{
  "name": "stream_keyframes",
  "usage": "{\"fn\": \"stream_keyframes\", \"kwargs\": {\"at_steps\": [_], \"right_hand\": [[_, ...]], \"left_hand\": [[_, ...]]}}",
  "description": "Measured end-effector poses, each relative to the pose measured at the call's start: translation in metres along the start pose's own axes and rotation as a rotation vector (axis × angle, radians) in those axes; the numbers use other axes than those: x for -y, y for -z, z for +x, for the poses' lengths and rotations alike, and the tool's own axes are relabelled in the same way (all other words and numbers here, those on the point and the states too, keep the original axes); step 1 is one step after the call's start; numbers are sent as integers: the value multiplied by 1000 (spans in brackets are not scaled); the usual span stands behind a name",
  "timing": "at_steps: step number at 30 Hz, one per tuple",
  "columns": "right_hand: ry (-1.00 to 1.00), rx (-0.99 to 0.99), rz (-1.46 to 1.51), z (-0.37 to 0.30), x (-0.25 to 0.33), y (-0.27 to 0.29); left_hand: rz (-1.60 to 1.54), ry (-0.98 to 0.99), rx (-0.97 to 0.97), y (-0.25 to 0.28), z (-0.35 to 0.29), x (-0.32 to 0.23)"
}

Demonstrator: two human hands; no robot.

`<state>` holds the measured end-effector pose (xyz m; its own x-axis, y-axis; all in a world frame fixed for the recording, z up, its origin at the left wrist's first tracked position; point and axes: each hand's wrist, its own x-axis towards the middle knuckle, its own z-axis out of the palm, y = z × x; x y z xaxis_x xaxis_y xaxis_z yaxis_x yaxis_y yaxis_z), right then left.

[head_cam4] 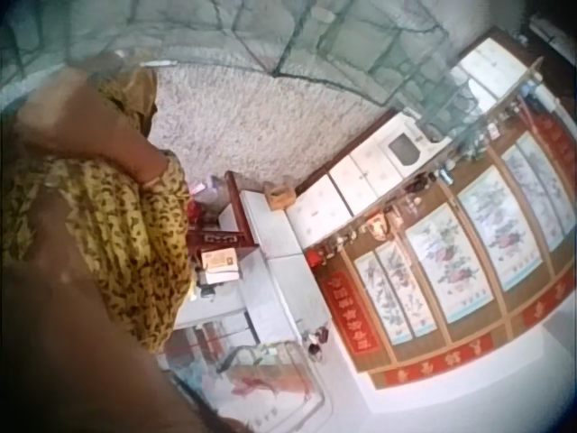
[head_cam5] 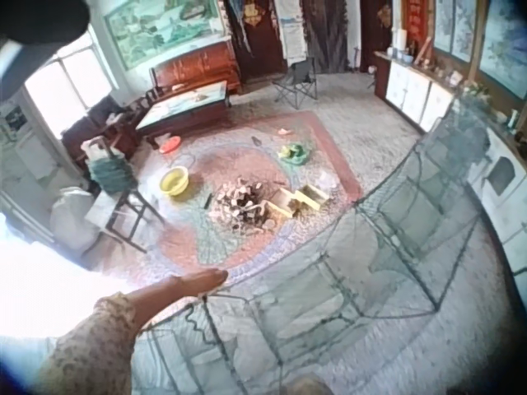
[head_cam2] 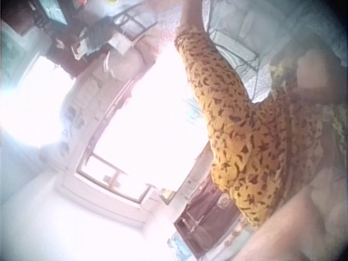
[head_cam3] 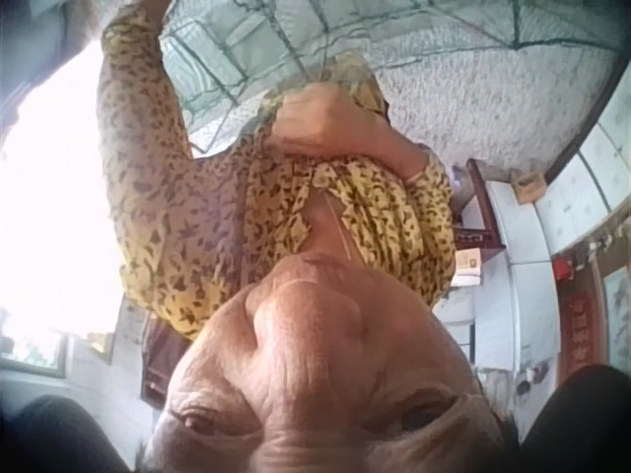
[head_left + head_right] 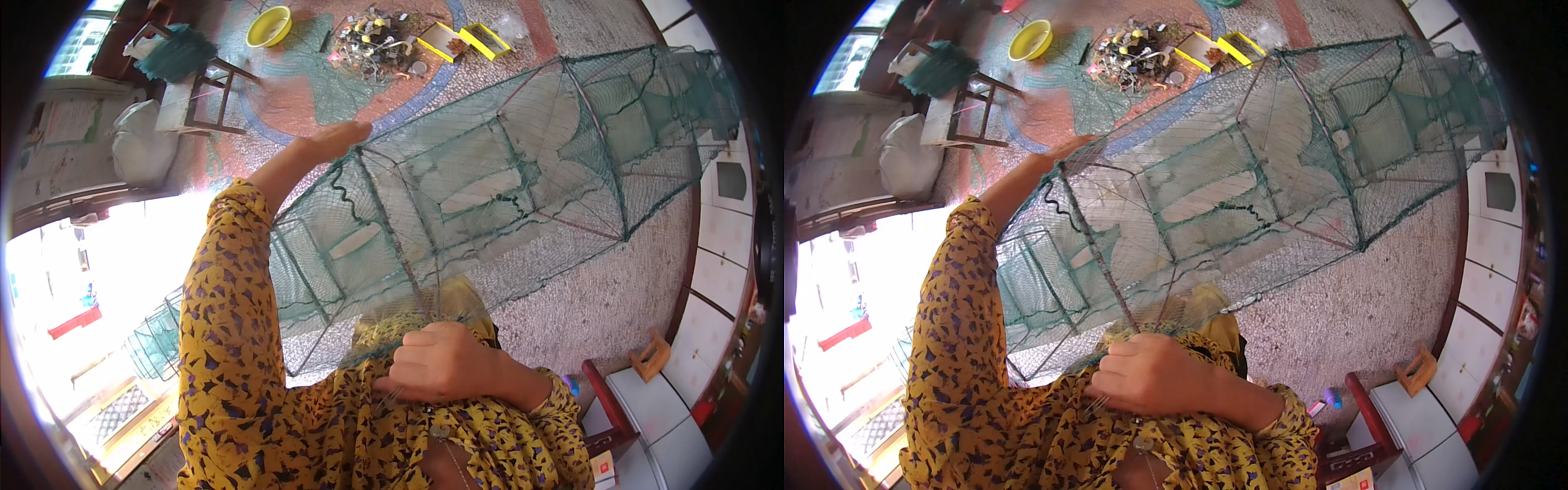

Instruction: The person uses a small tool to repair a green mesh fishing net laid out on the floor. They thread the tool through the mesh and pull it tight by hand to secure the sections of the net.

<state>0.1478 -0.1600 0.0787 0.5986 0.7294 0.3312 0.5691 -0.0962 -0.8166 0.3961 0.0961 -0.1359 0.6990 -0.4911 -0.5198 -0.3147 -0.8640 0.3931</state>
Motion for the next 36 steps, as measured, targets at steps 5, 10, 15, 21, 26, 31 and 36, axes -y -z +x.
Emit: {"fn": "stream_keyframes", "kwargs": {"at_steps": [5,10,15,21,26,31,36], "right_hand": [[-10,-11,-8,4,1,-1],[33,-40,-64,9,-12,0],[54,-147,-123,21,-20,2],[-73,-247,-208,13,-59,19],[-241,-359,-212,13,-99,36],[-290,-379,-217,19,-138,64],[-359,-366,-127,26,-153,77]], "left_hand": [[-578,-10,-152,70,-56,0],[-1212,-297,-425,108,-140,-47],[-1614,-590,-491,71,-255,-89],[-1913,-448,-642,-52,-328,-124],[-2125,-66,-592,-176,-325,-137],[-1992,-48,-470,-216,-284,-153],[-1934,347,-614,-292,-227,-98]]}}
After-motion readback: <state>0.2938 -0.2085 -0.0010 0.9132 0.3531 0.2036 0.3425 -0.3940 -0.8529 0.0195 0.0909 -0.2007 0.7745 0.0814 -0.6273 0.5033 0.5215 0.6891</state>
